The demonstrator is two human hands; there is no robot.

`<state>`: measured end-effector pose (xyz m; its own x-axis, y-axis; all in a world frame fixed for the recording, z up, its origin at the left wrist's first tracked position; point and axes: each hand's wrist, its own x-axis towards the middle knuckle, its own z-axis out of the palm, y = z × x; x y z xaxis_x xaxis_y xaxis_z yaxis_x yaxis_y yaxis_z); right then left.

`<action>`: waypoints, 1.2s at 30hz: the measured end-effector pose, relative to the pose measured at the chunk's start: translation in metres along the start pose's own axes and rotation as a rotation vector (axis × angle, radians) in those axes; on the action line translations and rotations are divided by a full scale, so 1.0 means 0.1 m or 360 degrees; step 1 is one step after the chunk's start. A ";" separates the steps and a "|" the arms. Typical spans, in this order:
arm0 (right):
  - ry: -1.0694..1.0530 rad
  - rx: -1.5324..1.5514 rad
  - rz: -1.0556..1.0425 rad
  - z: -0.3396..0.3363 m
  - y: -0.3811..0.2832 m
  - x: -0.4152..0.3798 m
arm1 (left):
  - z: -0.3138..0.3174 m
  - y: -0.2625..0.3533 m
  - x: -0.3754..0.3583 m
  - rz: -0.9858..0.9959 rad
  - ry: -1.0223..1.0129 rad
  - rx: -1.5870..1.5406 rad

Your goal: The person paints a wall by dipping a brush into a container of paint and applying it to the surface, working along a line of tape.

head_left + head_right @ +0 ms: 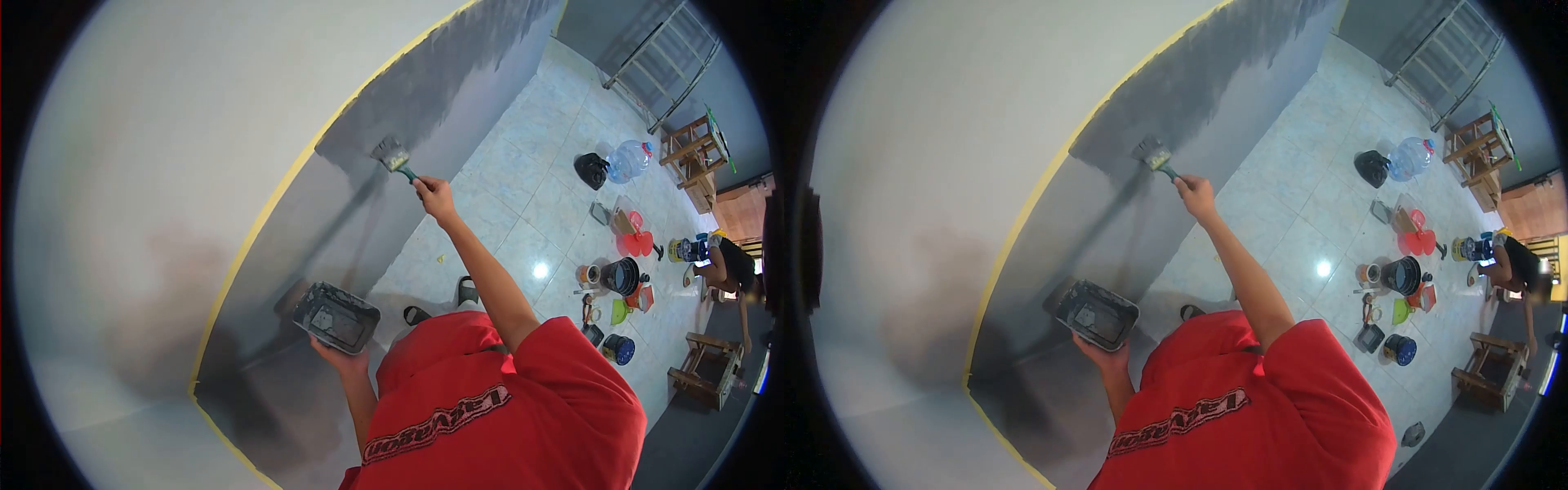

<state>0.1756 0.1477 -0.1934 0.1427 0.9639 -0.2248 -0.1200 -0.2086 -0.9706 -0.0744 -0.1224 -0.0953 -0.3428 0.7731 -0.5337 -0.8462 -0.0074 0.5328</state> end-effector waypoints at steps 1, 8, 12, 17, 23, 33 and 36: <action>0.0022 -0.0100 0.0094 -0.10 0.09 0.04 | 0.04 0.00 0.00 0.0005 -0.0016 0.0012; -0.0006 -0.0435 0.0363 -0.34 0.31 0.10 | 0.10 0.00 0.01 0.0026 -0.0095 -0.0018; -0.0178 0.0348 0.0007 -0.32 -0.24 0.06 | 0.15 0.00 -0.04 0.0047 -0.0058 0.0042; -0.0343 0.0556 0.0192 -0.32 -0.09 0.21 | 0.09 -0.04 -0.02 0.0122 0.0070 0.0151; 0.0013 -0.0756 0.0668 -0.17 0.67 0.71 | 0.19 -0.02 -0.11 0.0027 0.0089 0.0140; -0.0239 0.0774 0.0281 -0.43 -0.03 0.92 | 0.21 -0.14 -0.09 0.0047 0.0239 0.0202; 0.0008 -0.0394 0.0423 -0.46 0.54 1.14 | 0.37 -0.20 -0.18 0.0035 0.0300 0.0216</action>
<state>0.2310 0.2388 -0.2754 0.1431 0.8700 -0.4718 0.0880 -0.4860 -0.8695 -0.0365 -0.1125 -0.0721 -0.4412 0.6416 -0.6274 -0.7794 0.0726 0.6224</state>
